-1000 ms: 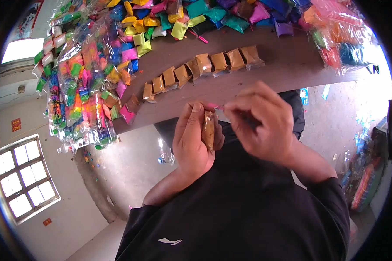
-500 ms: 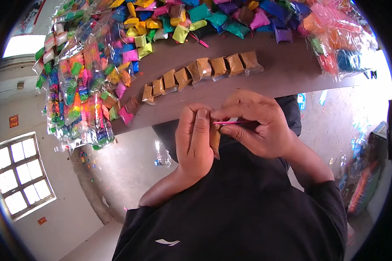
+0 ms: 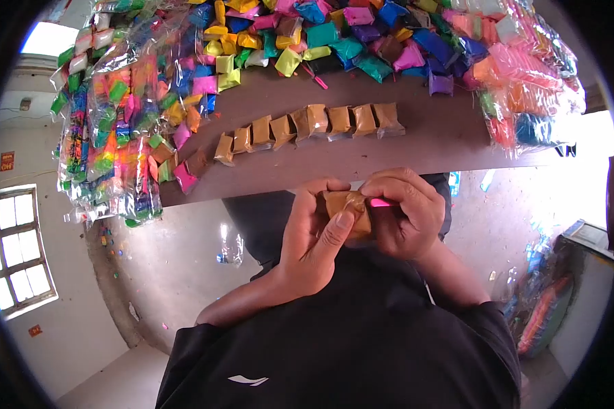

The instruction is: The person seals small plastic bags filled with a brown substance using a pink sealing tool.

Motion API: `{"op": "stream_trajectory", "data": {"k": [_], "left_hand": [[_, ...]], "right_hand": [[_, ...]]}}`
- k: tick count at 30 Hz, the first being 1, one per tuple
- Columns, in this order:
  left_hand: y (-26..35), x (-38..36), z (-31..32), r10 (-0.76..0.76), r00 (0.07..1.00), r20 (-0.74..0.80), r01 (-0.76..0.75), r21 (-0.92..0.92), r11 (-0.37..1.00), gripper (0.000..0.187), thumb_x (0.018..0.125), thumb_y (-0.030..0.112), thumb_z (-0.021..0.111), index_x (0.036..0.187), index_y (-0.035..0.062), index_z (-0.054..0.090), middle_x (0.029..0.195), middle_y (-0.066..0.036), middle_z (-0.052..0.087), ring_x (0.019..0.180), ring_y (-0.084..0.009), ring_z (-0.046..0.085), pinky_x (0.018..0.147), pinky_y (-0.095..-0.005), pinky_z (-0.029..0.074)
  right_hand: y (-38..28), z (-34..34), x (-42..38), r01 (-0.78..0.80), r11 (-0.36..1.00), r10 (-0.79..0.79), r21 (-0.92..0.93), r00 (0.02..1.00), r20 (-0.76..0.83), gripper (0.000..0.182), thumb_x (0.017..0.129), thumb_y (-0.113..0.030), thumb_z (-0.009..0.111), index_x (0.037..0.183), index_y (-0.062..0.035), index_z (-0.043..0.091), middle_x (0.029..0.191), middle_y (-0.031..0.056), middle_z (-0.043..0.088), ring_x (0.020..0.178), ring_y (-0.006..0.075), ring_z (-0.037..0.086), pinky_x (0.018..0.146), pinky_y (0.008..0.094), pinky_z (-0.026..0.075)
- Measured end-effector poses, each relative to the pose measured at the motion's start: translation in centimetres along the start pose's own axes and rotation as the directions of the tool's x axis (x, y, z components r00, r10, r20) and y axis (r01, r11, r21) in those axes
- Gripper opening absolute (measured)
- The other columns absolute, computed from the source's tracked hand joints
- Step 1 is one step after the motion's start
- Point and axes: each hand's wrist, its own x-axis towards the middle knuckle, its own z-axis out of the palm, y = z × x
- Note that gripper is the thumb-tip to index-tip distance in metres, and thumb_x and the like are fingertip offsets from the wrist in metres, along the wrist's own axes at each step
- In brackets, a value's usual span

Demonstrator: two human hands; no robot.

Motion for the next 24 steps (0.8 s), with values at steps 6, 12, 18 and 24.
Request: {"op": "stream_trajectory", "data": {"k": [6, 12, 18, 24], "left_hand": [[-0.4, -0.2, -0.4, -0.131, 0.989, 0.063, 0.144, -0.295, 0.945, 0.034, 0.108, 0.015, 0.057, 0.136, 0.0005, 0.042, 0.116, -0.007, 0.061, 0.102, -0.0088, 0.059, 0.089, -0.0251, 0.049], [0.1, 0.1, -2.2, -0.084, 0.980, 0.183, 0.138, -0.308, 0.941, 0.036, 0.109, 0.016, 0.057, 0.138, -0.0008, 0.046, 0.112, -0.007, 0.063, 0.100, -0.0092, 0.061, 0.088, -0.0264, 0.050], [-0.8, 0.2, -2.1, -0.057, 0.987, 0.152, 0.105, -0.331, 0.938, 0.031, 0.108, 0.016, 0.059, 0.132, -0.0031, 0.056, 0.117, -0.010, 0.066, 0.105, -0.0117, 0.063, 0.090, -0.0268, 0.051], [-1.4, 0.1, -1.2, 0.036, 0.999, 0.032, -0.023, -0.342, 0.939, 0.023, 0.103, 0.007, 0.064, 0.123, -0.0040, 0.058, 0.103, -0.008, 0.063, 0.091, -0.0099, 0.059, 0.079, -0.0230, 0.049]], "right_hand": [[0.3, 0.3, -0.5, -0.038, 0.997, 0.040, 0.065, 0.998, -0.041, 0.021, 0.078, 0.011, 0.072, 0.096, 0.0010, 0.067, 0.089, 0.0152, 0.071, 0.077, 0.0288, 0.070, 0.070, 0.0323, 0.055], [0.4, -0.2, -1.0, -0.138, 0.962, 0.138, 0.237, 0.990, 0.017, 0.008, 0.089, 0.005, 0.068, 0.096, 0.0027, 0.066, 0.092, 0.0157, 0.071, 0.080, 0.0252, 0.069, 0.073, 0.0311, 0.054], [0.3, 0.1, -1.9, -0.306, 0.870, 0.311, 0.388, 0.949, 0.050, 0.004, 0.092, 0.004, 0.065, 0.097, 0.0035, 0.065, 0.094, 0.0142, 0.071, 0.082, 0.0203, 0.068, 0.075, 0.0292, 0.052], [-0.6, 0.2, -2.1, -0.301, 0.886, 0.307, 0.353, 0.951, 0.040, 0.006, 0.091, 0.007, 0.064, 0.097, 0.0043, 0.065, 0.093, 0.0133, 0.071, 0.080, 0.0189, 0.068, 0.073, 0.0274, 0.052]]}}
